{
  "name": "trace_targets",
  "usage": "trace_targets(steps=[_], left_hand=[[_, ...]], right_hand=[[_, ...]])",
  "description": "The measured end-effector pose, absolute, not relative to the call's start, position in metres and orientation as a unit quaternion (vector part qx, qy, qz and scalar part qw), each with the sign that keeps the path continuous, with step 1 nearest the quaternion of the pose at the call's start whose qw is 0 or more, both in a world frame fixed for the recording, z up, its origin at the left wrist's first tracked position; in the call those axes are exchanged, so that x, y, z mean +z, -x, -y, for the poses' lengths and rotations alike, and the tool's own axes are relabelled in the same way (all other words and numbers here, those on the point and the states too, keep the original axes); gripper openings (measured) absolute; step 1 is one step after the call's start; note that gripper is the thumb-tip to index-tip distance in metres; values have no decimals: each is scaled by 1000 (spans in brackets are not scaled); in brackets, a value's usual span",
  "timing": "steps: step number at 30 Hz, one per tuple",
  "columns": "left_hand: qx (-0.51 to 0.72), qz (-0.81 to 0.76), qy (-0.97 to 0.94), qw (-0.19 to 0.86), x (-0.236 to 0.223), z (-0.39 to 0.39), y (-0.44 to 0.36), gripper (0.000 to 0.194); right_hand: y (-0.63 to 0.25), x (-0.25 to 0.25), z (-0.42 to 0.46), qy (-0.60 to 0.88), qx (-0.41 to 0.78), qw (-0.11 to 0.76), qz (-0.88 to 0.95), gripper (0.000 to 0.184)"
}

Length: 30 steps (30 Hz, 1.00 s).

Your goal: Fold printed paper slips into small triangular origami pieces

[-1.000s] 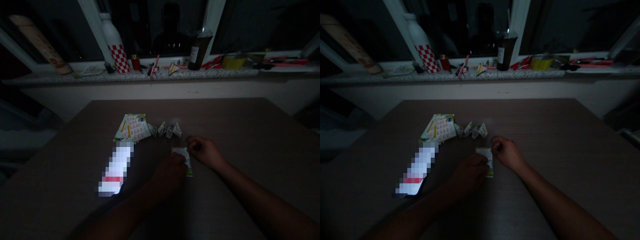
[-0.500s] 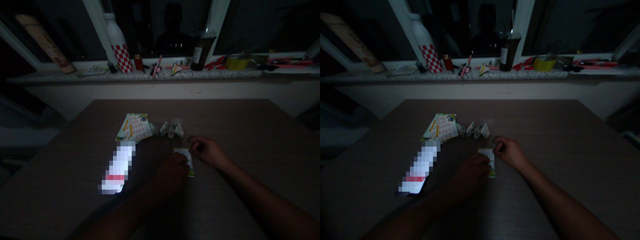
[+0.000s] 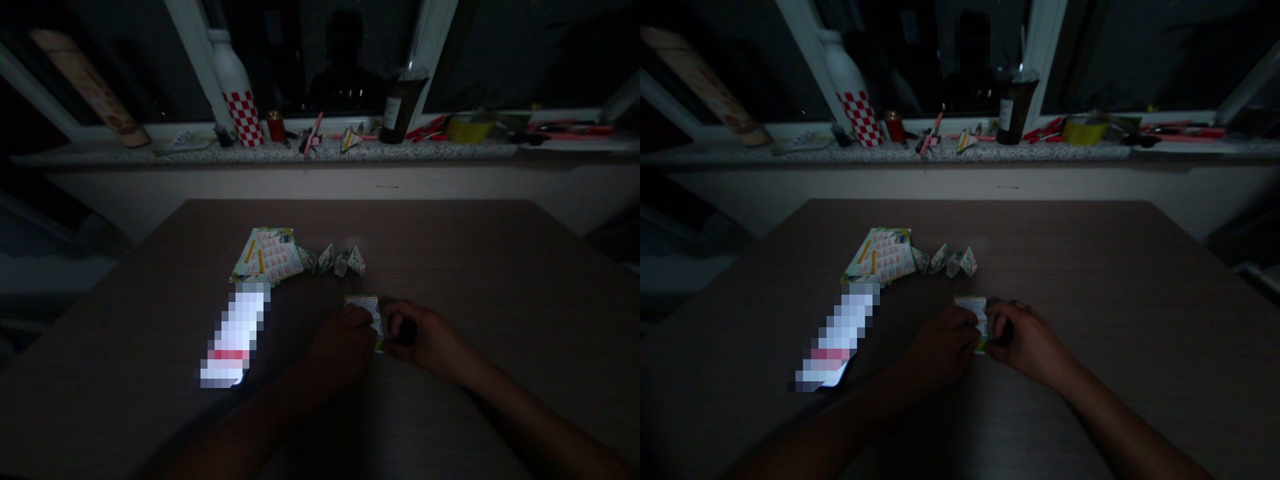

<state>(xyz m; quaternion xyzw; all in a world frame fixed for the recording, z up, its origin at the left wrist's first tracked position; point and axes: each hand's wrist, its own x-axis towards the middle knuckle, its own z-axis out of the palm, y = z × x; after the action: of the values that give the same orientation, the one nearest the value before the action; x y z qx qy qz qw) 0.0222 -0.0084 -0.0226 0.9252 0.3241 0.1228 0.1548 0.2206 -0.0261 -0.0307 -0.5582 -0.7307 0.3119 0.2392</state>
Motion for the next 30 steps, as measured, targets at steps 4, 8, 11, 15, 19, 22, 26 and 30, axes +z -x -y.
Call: trace_targets(steps=[4, 8, 11, 15, 19, 22, 26, 30], left_hand=[[123, -322, -926, 156, -23, 8, -22, 14], [126, -321, -926, 155, -25, 9, -22, 15], [125, -323, -925, 153, -25, 9, -22, 15], [112, -324, -927, 151, -23, 8, -23, 13], [101, -322, -929, 152, -22, 8, -23, 16], [107, -321, -929, 151, -22, 9, -22, 18], [102, -322, -929, 152, -21, 9, -22, 18], [85, -327, -928, 155, -17, 9, -23, 17]], right_hand=[[-221, -31, 27, 548, 315, 242, 736, 45], [-220, -29, 24, 551, 333, 243, 726, 46], [-219, -27, 23, 549, 350, 245, 719, 43], [-219, -27, 20, 549, 376, 249, 704, 47], [-219, -32, 16, 549, 404, 254, 686, 54], [-220, -35, 11, 548, 415, 244, 685, 56], [-222, -36, -1, 547, 430, 214, 686, 59], [-221, -33, -16, 548, 443, 217, 675, 50]])
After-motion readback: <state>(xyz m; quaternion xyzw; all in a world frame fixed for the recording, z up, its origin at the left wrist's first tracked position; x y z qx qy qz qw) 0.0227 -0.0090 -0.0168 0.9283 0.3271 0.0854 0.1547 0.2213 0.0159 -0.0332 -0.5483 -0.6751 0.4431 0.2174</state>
